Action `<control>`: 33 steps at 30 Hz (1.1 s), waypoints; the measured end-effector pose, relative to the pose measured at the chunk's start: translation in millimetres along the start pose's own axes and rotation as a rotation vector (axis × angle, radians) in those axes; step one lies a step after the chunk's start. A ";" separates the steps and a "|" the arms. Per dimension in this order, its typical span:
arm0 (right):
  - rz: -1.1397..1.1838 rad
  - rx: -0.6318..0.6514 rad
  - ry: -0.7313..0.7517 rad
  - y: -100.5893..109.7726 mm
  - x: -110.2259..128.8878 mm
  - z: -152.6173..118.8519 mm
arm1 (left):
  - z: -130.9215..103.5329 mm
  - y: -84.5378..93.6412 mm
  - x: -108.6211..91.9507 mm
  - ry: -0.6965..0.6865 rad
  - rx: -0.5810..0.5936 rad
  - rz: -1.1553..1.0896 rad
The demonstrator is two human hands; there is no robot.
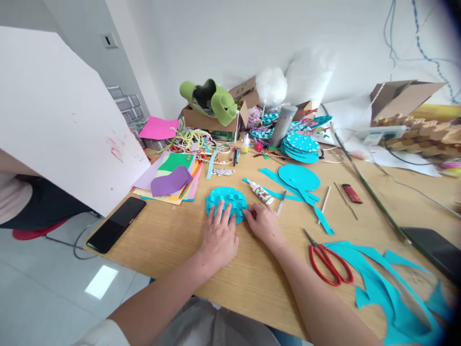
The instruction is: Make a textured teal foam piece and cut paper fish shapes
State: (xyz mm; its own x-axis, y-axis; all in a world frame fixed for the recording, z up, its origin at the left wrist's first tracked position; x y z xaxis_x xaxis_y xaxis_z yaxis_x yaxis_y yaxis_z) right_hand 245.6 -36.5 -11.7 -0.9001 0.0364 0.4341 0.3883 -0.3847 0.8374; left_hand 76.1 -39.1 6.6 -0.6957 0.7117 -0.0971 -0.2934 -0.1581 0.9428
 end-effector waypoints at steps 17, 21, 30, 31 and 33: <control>-0.083 0.028 -0.017 -4.8 -0.9 -0.6 | 1.5 4.3 -0.3 0.004 0.065 -0.021; -0.081 0.058 -0.023 -6.3 -4.4 0.1 | 1.6 3.4 -0.2 -0.002 0.057 -0.018; -0.020 0.054 -0.033 -10.2 -9.6 -0.2 | 1.1 1.8 0.0 0.001 0.079 0.017; -0.013 0.052 -0.033 -10.1 -9.4 -0.3 | 1.1 2.0 0.0 0.001 0.085 0.020; -0.002 0.049 -0.028 -9.7 -8.8 -0.5 | 1.3 2.3 0.0 -0.002 0.090 0.027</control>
State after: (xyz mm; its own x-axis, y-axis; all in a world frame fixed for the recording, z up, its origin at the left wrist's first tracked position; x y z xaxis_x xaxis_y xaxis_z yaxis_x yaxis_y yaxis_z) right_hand 249.6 -33.6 -23.8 -0.8954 0.0630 0.4408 0.3963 -0.3385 0.8534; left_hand 76.3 -38.5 9.2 -0.7010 0.7096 -0.0711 -0.2147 -0.1149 0.9699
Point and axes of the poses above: each hand's wrist, its own z-axis towards the middle knuckle, its own y-axis out of the back of the hand, x = y × z, the point moved 1 cm from there along z, towards the middle knuckle
